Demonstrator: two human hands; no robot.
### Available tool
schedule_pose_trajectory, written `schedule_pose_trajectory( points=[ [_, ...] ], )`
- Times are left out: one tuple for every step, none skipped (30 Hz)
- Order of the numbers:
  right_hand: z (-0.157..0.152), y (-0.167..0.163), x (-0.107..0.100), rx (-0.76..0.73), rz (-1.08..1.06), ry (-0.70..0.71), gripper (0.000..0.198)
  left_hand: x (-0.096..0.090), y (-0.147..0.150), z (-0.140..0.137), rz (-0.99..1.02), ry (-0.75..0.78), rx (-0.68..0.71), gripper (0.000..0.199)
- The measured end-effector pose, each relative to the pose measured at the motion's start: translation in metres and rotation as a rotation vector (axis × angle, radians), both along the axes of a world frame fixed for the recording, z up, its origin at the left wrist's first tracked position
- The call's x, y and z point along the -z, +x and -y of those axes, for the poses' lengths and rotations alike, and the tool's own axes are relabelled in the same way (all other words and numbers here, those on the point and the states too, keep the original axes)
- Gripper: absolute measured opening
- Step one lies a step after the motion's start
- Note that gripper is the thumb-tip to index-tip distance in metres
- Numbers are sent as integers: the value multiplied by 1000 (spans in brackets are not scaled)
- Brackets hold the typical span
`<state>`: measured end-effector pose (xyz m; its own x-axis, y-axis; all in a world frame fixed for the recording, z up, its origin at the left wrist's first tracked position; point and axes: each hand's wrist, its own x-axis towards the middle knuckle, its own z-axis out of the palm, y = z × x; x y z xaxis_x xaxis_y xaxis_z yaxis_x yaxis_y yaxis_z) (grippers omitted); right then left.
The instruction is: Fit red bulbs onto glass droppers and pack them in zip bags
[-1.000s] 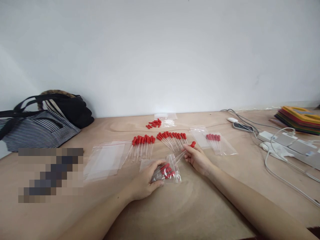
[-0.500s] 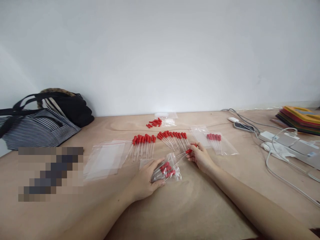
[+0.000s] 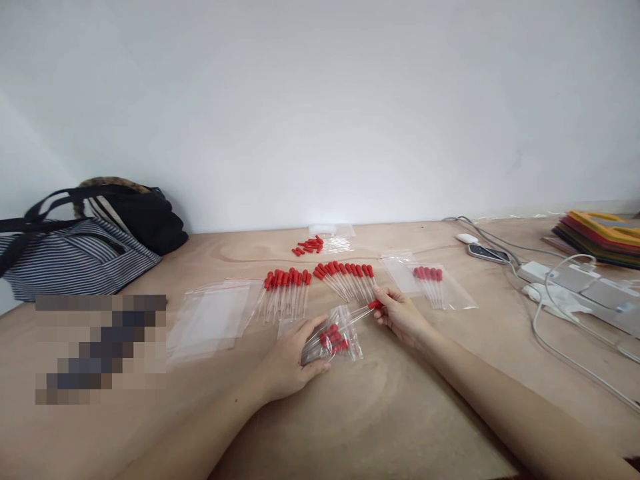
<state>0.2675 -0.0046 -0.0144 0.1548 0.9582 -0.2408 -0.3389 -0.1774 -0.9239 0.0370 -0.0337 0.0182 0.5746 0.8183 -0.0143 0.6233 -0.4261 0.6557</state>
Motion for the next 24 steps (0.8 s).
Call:
schedule_pose_trajectory(
  points=[
    [1,-2,0,-11,-16,-12,36,0,0,0,4,3,4,62],
    [2,-5,0,-20,-29,-24,34,0,0,0,6,6,8,62],
    [4,-8,0,-36,-43,-33,31,0,1,0,5,8,10,63],
    [6,-10,-1,-65,-59,-40,28,-1,1,0,0,9,11,62],
    [7,-12,-2,-110,-77,-42,25,-1,1,0,-6,11,9,62],
    [9,-13,-3,-164,-96,-43,22,-1,1,0,-12,11,8,61],
    [10,-13,-4,-218,-115,-41,20,-1,1,0,-16,11,7,61],
    [11,-13,-4,-263,-128,-36,19,-1,1,-1,-17,9,8,61],
    [12,-13,-5,-294,-134,-27,20,-1,1,-1,-15,8,8,60],
    [12,-12,-5,-304,-125,-13,22,-1,1,-1,-12,8,10,60],
    [11,-11,-4,-303,-103,9,25,0,1,-1,-10,8,13,60],
    [10,-10,-3,-291,-70,37,28,0,1,-2,-10,9,17,60],
    [9,-9,-2,-272,-28,68,30,-1,1,-2,-13,11,21,60],
    [7,-9,-1,-252,19,94,31,-1,1,-1,-15,13,23,61],
    [6,-9,1,-236,66,111,31,-1,1,-1,-17,15,25,61],
    [4,-10,2,-227,107,117,31,-1,1,-1,-16,17,27,61],
    [3,-11,2,-229,141,114,32,0,1,-1,-12,20,28,61],
    [1,-13,3,-237,171,106,32,0,1,-1,-6,25,31,61],
    [1,-16,3,-248,198,101,32,1,1,-1,1,32,34,60],
    [0,-18,2,-260,222,102,32,2,1,-2,7,38,38,60],
    [-1,-21,2,-270,245,110,31,3,1,-2,14,44,42,60],
    [-1,-24,1,-284,266,122,30,4,0,-3,20,50,44,60],
    [-1,-27,0,-308,286,136,29,5,0,-3,25,51,49,59],
    [-1,-28,-1,-339,302,145,28,6,0,-4,30,51,53,59]
  ],
)
